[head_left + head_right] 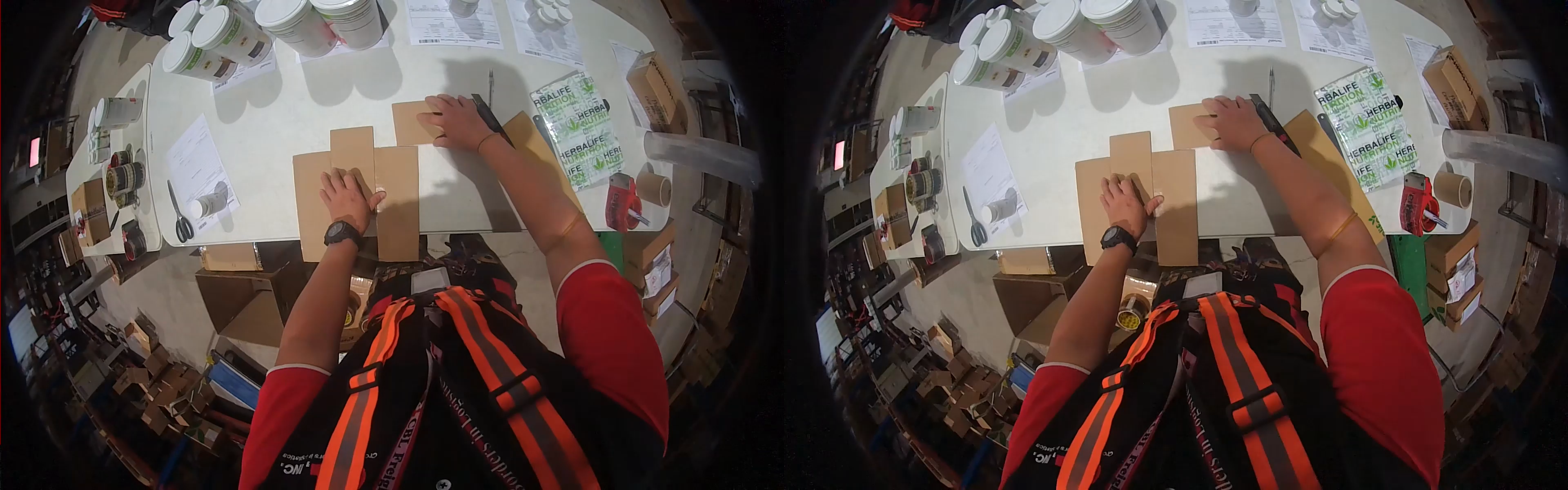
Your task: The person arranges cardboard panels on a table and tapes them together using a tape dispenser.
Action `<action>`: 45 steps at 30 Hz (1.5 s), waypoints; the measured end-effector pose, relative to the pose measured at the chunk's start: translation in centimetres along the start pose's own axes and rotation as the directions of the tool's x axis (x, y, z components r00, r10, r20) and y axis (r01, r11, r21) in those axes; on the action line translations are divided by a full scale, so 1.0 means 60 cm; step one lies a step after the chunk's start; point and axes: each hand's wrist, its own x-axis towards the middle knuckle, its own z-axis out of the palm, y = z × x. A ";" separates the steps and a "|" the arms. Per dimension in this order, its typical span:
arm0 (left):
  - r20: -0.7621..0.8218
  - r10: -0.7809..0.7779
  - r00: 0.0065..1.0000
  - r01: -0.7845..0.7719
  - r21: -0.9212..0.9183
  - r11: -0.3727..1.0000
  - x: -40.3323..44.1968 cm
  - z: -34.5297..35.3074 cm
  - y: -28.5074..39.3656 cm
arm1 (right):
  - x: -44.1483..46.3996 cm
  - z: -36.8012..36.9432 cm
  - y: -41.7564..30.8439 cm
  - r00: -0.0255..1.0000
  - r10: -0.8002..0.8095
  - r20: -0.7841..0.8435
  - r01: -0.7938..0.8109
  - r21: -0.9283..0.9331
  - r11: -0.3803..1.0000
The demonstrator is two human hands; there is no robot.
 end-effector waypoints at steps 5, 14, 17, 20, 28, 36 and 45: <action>-0.002 -0.003 1.000 0.003 0.003 1.000 -0.001 -0.002 0.001 | -0.002 0.003 -0.008 1.000 0.020 -0.010 -0.020 -0.008 1.000; -0.013 0.002 1.000 -0.002 0.011 1.000 0.000 0.002 -0.001 | -0.008 0.008 -0.018 0.999 0.030 -0.036 -0.031 -0.007 1.000; -0.008 -0.002 1.000 0.002 0.013 1.000 0.001 0.001 0.000 | -0.012 0.007 -0.022 0.998 0.054 -0.012 -0.054 0.003 0.999; -0.007 -0.003 1.000 0.003 0.008 1.000 -0.001 0.001 -0.001 | -0.012 0.006 -0.023 0.999 0.052 -0.014 -0.052 -0.005 0.999; 0.022 -0.009 1.000 0.008 0.031 0.999 0.001 -0.003 0.001 | -0.030 0.022 -0.034 0.988 0.131 -0.086 -0.130 0.015 0.991; 0.058 -0.025 0.998 0.024 0.010 1.000 0.002 -0.007 0.004 | -0.057 0.043 -0.086 0.929 0.355 -0.107 -0.348 0.081 0.934; 0.022 -0.005 1.000 0.005 -0.014 1.000 -0.002 -0.005 -0.002 | -0.059 0.018 -0.103 0.841 0.534 -0.083 -0.522 0.134 0.842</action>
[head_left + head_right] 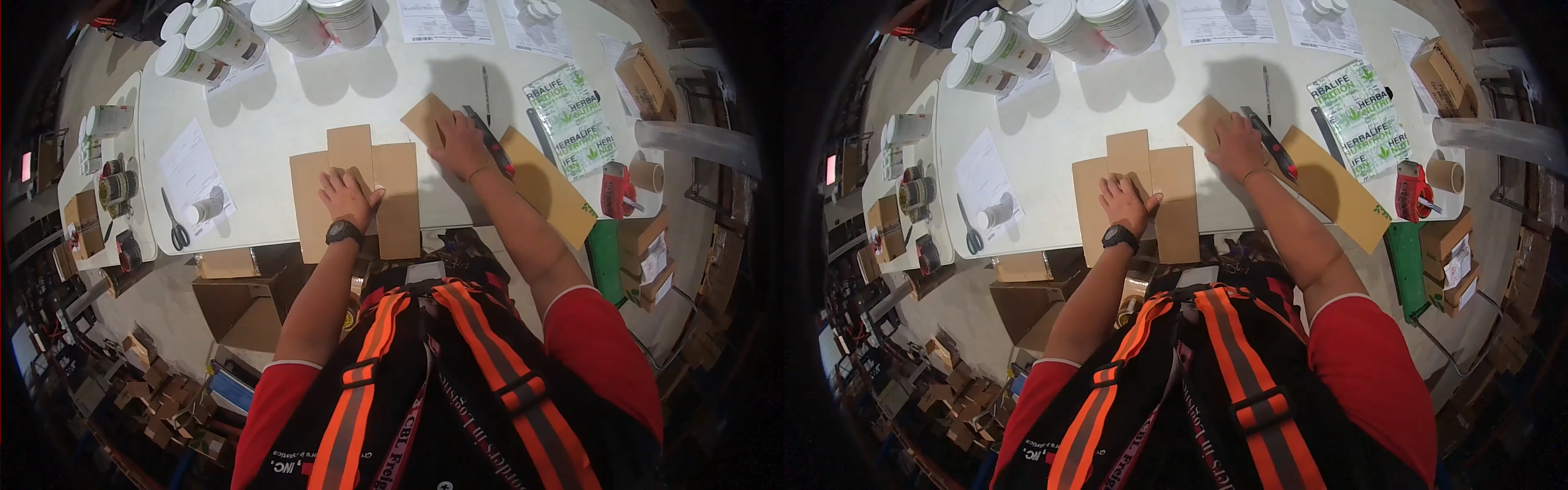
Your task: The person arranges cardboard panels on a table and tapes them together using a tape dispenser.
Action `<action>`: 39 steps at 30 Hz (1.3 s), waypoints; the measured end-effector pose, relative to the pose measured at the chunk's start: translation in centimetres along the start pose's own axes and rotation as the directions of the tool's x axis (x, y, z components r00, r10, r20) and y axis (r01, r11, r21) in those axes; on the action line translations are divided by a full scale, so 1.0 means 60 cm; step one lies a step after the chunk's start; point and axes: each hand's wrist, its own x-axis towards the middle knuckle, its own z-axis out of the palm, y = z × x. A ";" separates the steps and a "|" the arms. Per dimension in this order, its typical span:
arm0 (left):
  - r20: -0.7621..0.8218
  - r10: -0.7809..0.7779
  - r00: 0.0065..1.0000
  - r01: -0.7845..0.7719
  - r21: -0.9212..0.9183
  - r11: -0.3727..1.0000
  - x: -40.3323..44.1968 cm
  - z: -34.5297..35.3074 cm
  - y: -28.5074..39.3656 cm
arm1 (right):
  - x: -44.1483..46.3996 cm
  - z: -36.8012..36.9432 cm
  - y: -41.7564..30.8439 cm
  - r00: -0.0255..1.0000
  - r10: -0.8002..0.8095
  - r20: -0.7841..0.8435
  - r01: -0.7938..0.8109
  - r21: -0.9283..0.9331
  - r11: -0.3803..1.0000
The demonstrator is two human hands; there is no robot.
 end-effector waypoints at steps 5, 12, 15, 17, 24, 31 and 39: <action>0.018 -0.002 1.000 0.002 -0.037 0.999 0.004 0.007 -0.002 | -0.026 -0.062 -0.008 0.979 0.115 -0.171 0.067 0.790 0.609; 0.020 -0.029 0.999 0.030 -0.048 0.998 0.001 0.006 -0.003 | -0.180 0.001 0.148 0.986 -0.021 -0.167 0.108 0.530 0.841; 0.018 0.010 1.000 -0.009 -0.032 0.999 0.002 0.005 -0.004 | -0.133 -0.001 0.179 0.984 0.009 -0.176 0.085 0.515 0.853; -0.008 0.000 1.000 0.000 -0.062 0.998 0.002 0.010 -0.006 | -0.102 -0.014 0.172 0.993 -0.057 -0.101 0.091 0.379 0.921; -0.008 0.020 1.000 -0.020 -0.030 0.999 0.003 0.012 -0.008 | 0.029 -0.004 0.080 0.903 -0.425 -0.061 0.428 0.029 0.903; -0.018 0.010 1.000 -0.010 -0.008 1.000 0.001 0.011 -0.006 | 0.081 -0.009 0.050 0.846 -0.522 0.107 0.524 0.011 0.852; -0.003 0.005 1.000 -0.005 -0.006 1.000 0.002 0.014 -0.006 | 0.102 -0.008 0.035 0.826 -0.511 0.240 0.540 -0.073 0.839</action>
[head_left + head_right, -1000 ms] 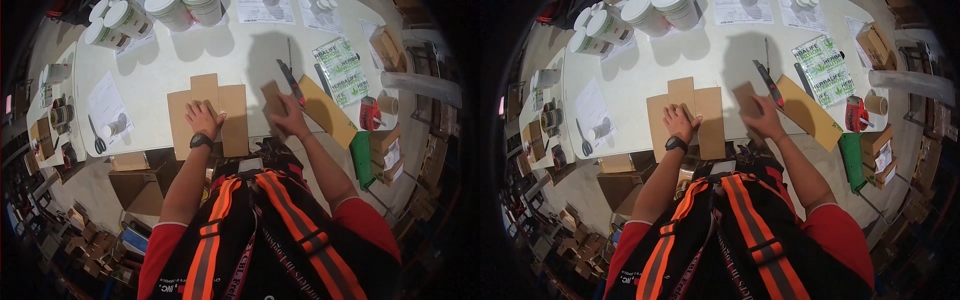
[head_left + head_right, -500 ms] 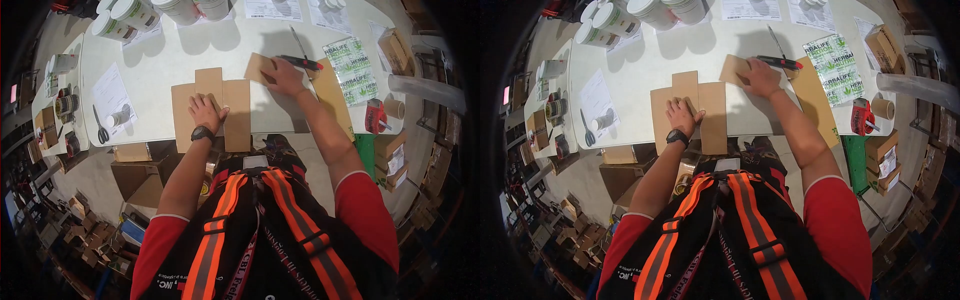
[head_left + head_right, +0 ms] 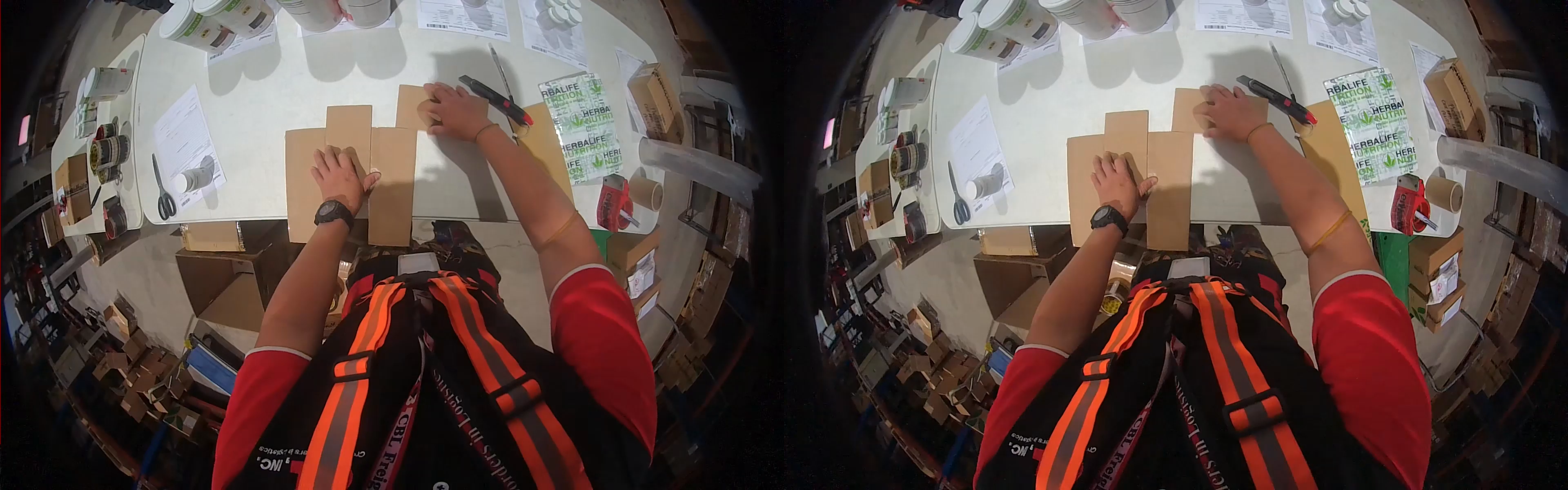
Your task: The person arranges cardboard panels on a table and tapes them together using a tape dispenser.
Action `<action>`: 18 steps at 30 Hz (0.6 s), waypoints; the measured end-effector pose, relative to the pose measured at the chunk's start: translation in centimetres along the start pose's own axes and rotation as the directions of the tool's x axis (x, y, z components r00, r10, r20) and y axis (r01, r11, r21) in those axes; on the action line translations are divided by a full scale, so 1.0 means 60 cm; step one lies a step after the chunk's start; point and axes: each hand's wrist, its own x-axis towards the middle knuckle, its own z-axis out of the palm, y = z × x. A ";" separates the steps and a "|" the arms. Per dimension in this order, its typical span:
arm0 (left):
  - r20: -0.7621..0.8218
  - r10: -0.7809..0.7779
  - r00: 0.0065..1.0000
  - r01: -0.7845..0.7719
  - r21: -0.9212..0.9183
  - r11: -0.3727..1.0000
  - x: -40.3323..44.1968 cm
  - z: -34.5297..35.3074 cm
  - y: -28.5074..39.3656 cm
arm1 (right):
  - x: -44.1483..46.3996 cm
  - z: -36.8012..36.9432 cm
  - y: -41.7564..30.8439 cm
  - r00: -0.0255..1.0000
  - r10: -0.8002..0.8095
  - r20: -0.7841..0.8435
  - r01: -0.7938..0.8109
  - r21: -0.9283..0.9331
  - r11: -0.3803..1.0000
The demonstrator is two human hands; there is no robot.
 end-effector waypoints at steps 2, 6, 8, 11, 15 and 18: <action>-0.018 0.004 1.000 -0.004 0.010 1.000 0.001 0.000 -0.001 | 0.004 0.009 -0.006 1.000 0.002 -0.027 -0.001 0.012 1.000; 0.007 -0.002 1.000 0.002 0.010 1.000 0.001 -0.004 0.000 | 0.009 0.019 -0.005 0.997 -0.005 -0.081 0.008 0.032 0.999; 0.005 -0.006 1.000 0.006 -0.016 1.000 0.000 -0.006 0.001 | 0.008 0.012 -0.010 0.997 -0.001 -0.079 0.002 0.018 1.000; 0.013 -0.015 1.000 0.015 -0.020 1.000 0.000 -0.008 0.003 | 0.010 0.011 -0.023 0.994 0.015 -0.104 -0.016 -0.013 1.000; 0.021 -0.016 1.000 0.016 -0.010 1.000 0.000 -0.006 0.001 | 0.015 0.025 -0.034 0.979 0.034 -0.203 -0.040 -0.022 0.999; 0.015 -0.005 1.000 0.005 -0.002 1.000 0.000 -0.006 0.000 | 0.013 0.023 -0.036 0.974 0.030 -0.223 -0.035 -0.021 0.999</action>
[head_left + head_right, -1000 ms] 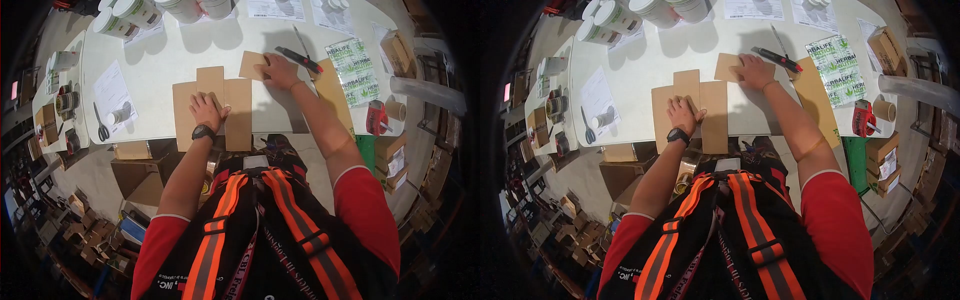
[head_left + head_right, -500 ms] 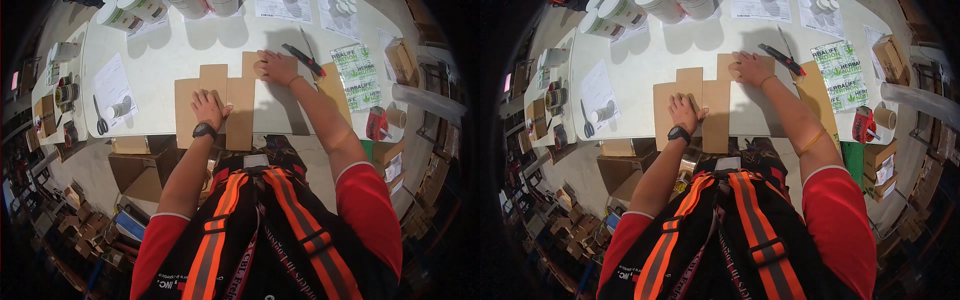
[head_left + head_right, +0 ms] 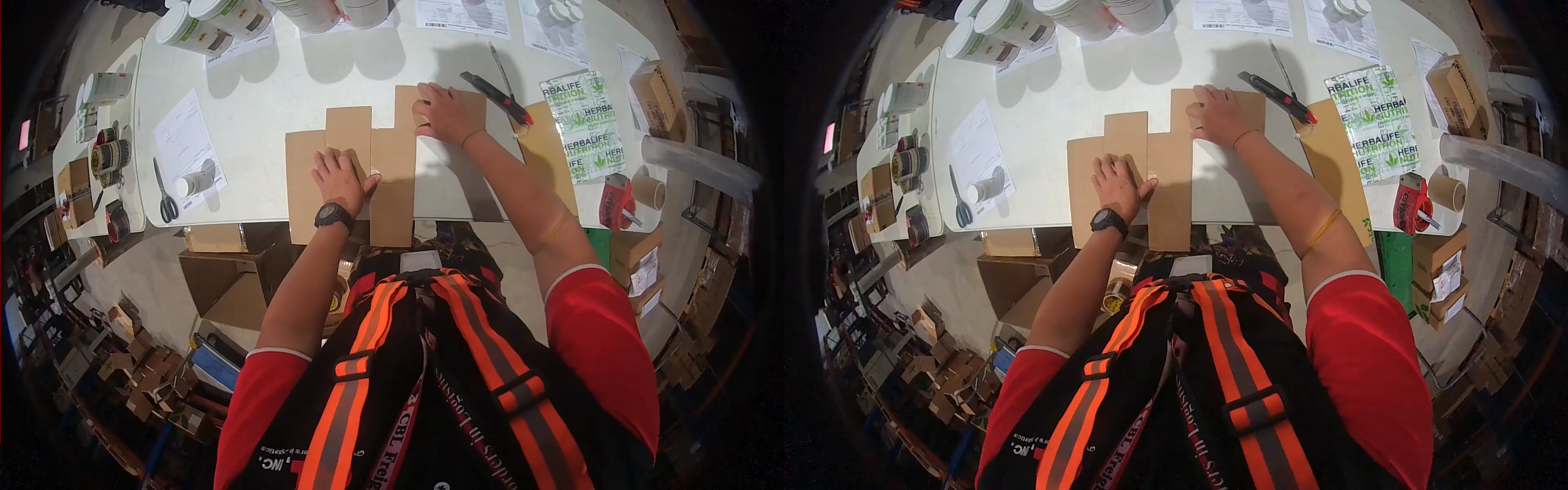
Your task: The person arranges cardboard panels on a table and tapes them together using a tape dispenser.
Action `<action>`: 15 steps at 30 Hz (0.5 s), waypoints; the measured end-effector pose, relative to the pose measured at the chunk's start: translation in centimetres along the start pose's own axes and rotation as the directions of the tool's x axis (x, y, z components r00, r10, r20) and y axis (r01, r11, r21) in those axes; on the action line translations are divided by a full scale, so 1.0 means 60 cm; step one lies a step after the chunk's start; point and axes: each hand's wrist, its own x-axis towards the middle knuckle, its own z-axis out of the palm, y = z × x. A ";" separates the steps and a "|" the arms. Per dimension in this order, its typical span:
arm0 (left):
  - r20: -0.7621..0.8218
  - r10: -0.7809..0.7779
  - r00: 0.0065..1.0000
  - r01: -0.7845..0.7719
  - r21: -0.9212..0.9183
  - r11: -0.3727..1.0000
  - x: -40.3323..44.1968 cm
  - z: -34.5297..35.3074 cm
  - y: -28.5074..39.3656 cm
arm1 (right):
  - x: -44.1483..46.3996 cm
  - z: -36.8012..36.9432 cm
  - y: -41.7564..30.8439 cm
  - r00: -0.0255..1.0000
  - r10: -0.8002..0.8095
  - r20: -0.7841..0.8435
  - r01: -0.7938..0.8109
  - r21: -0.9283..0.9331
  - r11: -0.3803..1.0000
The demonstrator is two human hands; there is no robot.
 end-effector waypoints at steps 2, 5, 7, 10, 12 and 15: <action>-0.004 0.011 1.000 -0.011 -0.027 1.000 0.000 -0.002 -0.001 | 0.000 -0.002 0.001 1.000 -0.001 0.009 0.001 0.008 1.000; -0.031 0.004 1.000 -0.005 -0.036 0.999 0.001 -0.002 0.001 | 0.001 -0.002 0.001 1.000 0.001 0.022 -0.002 0.019 1.000; -0.029 -0.019 0.999 0.018 -0.031 0.999 0.005 0.001 0.006 | 0.000 -0.001 0.000 1.000 0.009 0.025 -0.009 0.022 1.000; -0.041 -0.045 0.998 0.045 -0.010 0.999 0.009 0.006 0.010 | 0.000 0.000 0.004 0.999 0.017 0.037 -0.018 0.032 0.999; -0.049 -0.051 0.997 0.052 0.009 0.999 0.005 0.012 0.010 | -0.001 0.000 0.006 0.999 0.002 0.037 -0.003 0.048 0.999; -0.053 -0.041 0.998 0.042 0.010 0.999 0.009 0.008 0.011 | -0.002 0.007 0.007 1.000 -0.001 0.006 0.001 0.057 0.998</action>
